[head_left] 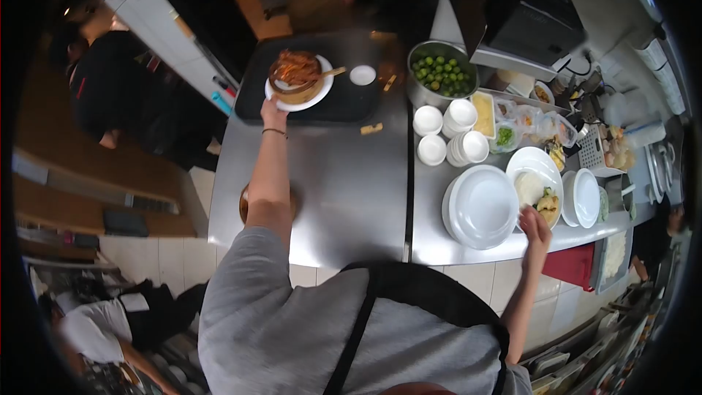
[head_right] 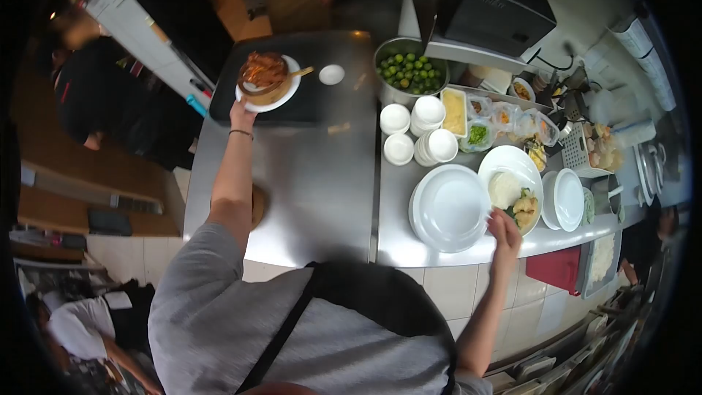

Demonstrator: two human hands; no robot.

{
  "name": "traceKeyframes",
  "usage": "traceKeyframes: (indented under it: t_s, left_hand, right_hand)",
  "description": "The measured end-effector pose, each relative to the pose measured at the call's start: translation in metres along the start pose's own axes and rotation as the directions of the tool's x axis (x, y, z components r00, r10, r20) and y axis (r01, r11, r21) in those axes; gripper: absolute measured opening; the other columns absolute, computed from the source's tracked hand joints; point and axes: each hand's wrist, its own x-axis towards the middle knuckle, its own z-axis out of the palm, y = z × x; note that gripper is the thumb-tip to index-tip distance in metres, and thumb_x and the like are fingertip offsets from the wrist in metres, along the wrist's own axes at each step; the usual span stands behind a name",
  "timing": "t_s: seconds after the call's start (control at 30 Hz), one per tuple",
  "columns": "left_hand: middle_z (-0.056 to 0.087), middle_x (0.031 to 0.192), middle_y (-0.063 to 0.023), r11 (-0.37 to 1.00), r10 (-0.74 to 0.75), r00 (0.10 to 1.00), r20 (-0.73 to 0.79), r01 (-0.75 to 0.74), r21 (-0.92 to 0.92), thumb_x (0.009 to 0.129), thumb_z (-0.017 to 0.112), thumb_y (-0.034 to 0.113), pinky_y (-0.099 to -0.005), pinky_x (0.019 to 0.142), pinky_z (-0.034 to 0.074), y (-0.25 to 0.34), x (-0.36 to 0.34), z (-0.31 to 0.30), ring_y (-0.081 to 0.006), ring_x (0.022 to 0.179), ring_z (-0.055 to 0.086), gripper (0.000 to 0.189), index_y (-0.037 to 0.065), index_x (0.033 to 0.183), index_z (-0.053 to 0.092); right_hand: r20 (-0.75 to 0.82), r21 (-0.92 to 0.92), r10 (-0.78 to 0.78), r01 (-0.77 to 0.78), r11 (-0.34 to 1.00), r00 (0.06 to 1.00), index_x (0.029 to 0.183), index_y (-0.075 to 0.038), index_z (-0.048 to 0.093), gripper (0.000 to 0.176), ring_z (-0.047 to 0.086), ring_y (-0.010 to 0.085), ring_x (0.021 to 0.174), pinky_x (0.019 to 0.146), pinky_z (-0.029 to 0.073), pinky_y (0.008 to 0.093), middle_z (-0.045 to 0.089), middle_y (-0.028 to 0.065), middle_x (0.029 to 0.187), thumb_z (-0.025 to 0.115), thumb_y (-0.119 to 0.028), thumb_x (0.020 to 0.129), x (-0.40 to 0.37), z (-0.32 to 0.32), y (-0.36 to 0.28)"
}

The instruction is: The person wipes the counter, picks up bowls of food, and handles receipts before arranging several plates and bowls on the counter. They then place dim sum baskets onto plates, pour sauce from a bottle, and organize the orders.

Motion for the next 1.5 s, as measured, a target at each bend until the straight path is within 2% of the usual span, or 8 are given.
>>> traceKeyframes:
  t_s: [0.23,0.5,0.77,0.9,1.03,1.2,1.37,1.5]
  left_hand:
    - [0.045,0.118,-0.0204,0.997,-0.049,0.990,0.134,0.041,0.058,0.077,0.049,0.004,-0.0449,0.091,0.041,-0.021,0.058,-0.040,-0.0330,0.108,0.047,0.047,-0.006,0.121,0.035]
    - [0.049,0.116,-0.0158,0.989,-0.096,0.993,-0.069,0.103,0.109,0.089,0.036,0.012,-0.0432,0.083,0.048,-0.021,0.069,-0.024,-0.0296,0.103,0.052,0.033,0.000,0.119,0.039]
    - [0.042,0.125,-0.0122,0.980,-0.198,0.980,-0.002,0.198,0.032,0.089,0.028,0.022,-0.0445,0.091,0.036,-0.010,0.096,-0.034,-0.0287,0.114,0.042,0.039,0.006,0.125,0.036]
    - [0.050,0.115,-0.0124,0.994,-0.043,0.962,-0.270,0.069,0.087,0.083,0.034,0.013,-0.0389,0.089,0.035,0.023,0.002,0.035,-0.0264,0.106,0.048,0.036,0.000,0.113,0.047]
    - [0.054,0.083,-0.0063,0.722,0.583,0.812,0.027,-0.533,0.441,0.077,0.044,0.004,-0.0307,0.076,0.040,0.027,-0.041,0.056,-0.0184,0.079,0.051,0.015,0.000,0.085,0.055]
    - [0.056,0.086,-0.0043,0.619,0.400,0.719,0.569,-0.669,0.411,0.085,0.042,0.014,-0.0265,0.076,0.040,0.010,-0.210,0.165,-0.0136,0.081,0.052,0.021,0.000,0.083,0.057]
    - [0.057,0.105,-0.0115,0.319,0.422,0.272,0.865,-0.938,0.140,0.083,0.049,0.018,-0.0299,0.084,0.038,-0.036,-0.390,0.291,-0.0215,0.097,0.052,0.020,0.001,0.083,0.060]
    - [0.047,0.123,-0.0148,0.409,0.337,0.175,0.925,-0.912,0.023,0.071,0.066,0.024,-0.0333,0.098,0.030,-0.105,-0.487,0.376,-0.0258,0.117,0.041,0.057,0.003,0.120,0.048]
  right_hand:
    - [-0.463,-0.206,-0.112,0.016,0.978,0.879,0.097,0.001,0.060,0.023,0.055,0.0090,0.074,0.066,0.044,0.0202,0.061,0.0037,0.085,0.053,-0.017,0.086,-0.002,-0.111,0.026]
    - [-0.424,-0.598,-0.406,0.086,0.797,0.810,0.090,-0.002,0.062,0.013,0.059,0.0185,0.072,0.064,0.048,0.0267,0.060,0.0109,0.082,0.058,-0.006,0.078,-0.010,-0.109,0.016]
    - [-0.342,-0.595,-0.461,0.191,0.781,0.819,0.089,0.000,0.062,0.014,0.059,0.0229,0.072,0.064,0.048,0.0295,0.060,0.0136,0.082,0.057,-0.005,0.077,0.007,-0.102,-0.002]
    - [-0.306,-0.387,-0.348,0.218,0.896,0.886,0.091,-0.001,0.062,0.015,0.059,0.0186,0.074,0.066,0.048,0.0281,0.061,0.0102,0.084,0.058,-0.006,0.078,0.040,-0.084,-0.003]
    - [-0.082,-0.129,-0.411,0.400,0.908,0.908,0.095,-0.001,0.061,0.020,0.056,0.0135,0.077,0.068,0.046,0.0270,0.061,0.0058,0.090,0.058,-0.015,0.081,0.104,-0.063,-0.040]
    - [-0.036,0.816,-0.445,0.283,0.503,0.895,0.115,-0.007,0.048,0.039,0.045,0.0192,0.107,0.090,0.035,0.0356,0.052,0.0052,0.113,0.056,-0.024,0.081,0.187,-0.077,-0.178]
    - [0.118,0.943,-0.407,0.027,0.332,0.906,0.110,-0.011,0.042,0.033,0.040,0.0206,0.109,0.087,0.034,0.0405,0.044,0.0054,0.114,0.056,-0.023,0.082,0.235,-0.080,-0.228]
    - [0.325,0.872,-0.274,-0.175,0.457,0.905,0.099,-0.017,0.044,0.023,0.049,0.0112,0.089,0.078,0.036,0.0361,0.050,-0.0046,0.092,0.057,-0.024,0.082,0.207,-0.074,-0.158]
